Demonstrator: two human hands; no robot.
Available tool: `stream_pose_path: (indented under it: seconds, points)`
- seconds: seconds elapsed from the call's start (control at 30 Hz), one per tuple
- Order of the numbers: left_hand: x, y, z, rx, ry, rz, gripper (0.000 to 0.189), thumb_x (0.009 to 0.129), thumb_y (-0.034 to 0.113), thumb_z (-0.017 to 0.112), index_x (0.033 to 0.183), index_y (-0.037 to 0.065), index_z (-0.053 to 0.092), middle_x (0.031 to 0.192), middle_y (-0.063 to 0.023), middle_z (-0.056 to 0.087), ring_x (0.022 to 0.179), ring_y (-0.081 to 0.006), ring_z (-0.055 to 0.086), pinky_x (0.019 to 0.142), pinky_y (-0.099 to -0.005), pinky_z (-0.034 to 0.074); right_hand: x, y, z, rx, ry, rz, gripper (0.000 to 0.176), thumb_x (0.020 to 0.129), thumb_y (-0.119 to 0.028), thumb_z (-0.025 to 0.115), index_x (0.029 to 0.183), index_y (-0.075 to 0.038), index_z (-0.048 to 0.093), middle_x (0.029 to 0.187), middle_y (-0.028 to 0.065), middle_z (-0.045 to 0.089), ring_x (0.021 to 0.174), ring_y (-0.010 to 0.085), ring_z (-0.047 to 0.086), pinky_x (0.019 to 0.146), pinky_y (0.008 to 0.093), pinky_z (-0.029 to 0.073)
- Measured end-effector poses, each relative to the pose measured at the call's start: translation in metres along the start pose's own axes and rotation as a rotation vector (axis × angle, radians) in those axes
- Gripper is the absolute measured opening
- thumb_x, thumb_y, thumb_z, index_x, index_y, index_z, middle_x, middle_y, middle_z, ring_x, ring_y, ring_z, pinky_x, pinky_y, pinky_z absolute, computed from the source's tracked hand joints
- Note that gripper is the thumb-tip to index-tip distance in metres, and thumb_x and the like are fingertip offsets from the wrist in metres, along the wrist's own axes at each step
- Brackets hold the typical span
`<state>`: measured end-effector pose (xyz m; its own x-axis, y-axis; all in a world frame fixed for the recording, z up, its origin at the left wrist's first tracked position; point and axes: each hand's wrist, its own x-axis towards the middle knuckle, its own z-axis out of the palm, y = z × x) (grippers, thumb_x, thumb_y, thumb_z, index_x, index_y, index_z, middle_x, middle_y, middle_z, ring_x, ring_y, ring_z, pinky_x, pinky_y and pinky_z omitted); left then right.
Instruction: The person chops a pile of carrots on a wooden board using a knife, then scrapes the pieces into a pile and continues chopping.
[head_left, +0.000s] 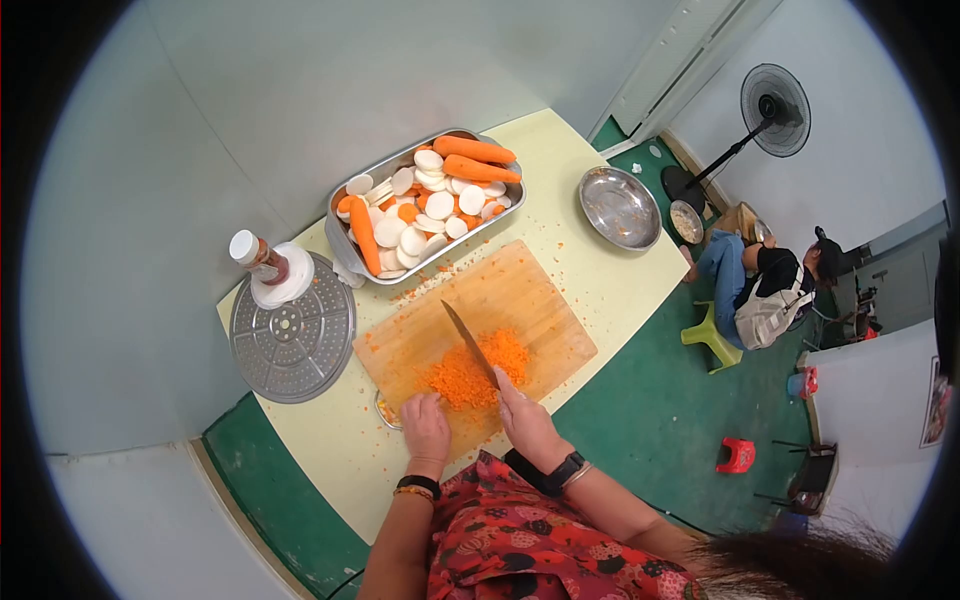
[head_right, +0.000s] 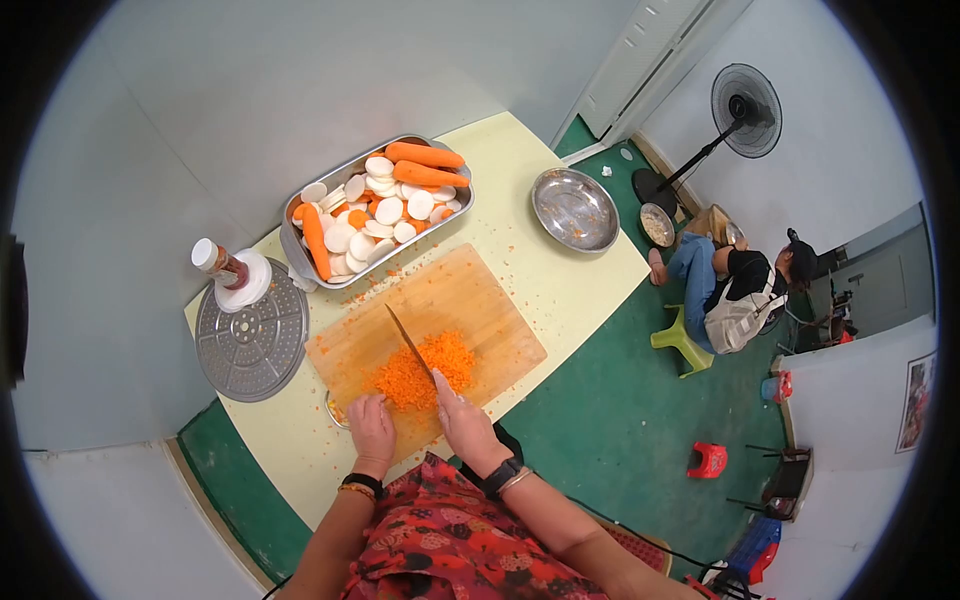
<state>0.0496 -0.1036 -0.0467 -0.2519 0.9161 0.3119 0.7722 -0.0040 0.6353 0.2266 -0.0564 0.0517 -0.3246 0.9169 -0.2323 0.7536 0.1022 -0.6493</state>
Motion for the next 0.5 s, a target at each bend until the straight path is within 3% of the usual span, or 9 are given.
stream_pose_path:
  seconds: [0.5]
  points:
    - [-0.0008,-0.0001,-0.0006,0.003,-0.012,-0.005,0.020,0.080,0.002,0.054,0.100,0.003,0.058,0.099,-0.0175,0.052,0.095,-0.0363,0.049,0.084,-0.0452,0.041,0.0030,0.0058,0.0012,-0.023,-0.024,0.047,0.056,0.095,-0.011,0.046,0.147,-0.010,0.028,0.088,0.0286,0.061,0.080,0.0443,0.061,0.070,0.0496,0.049]
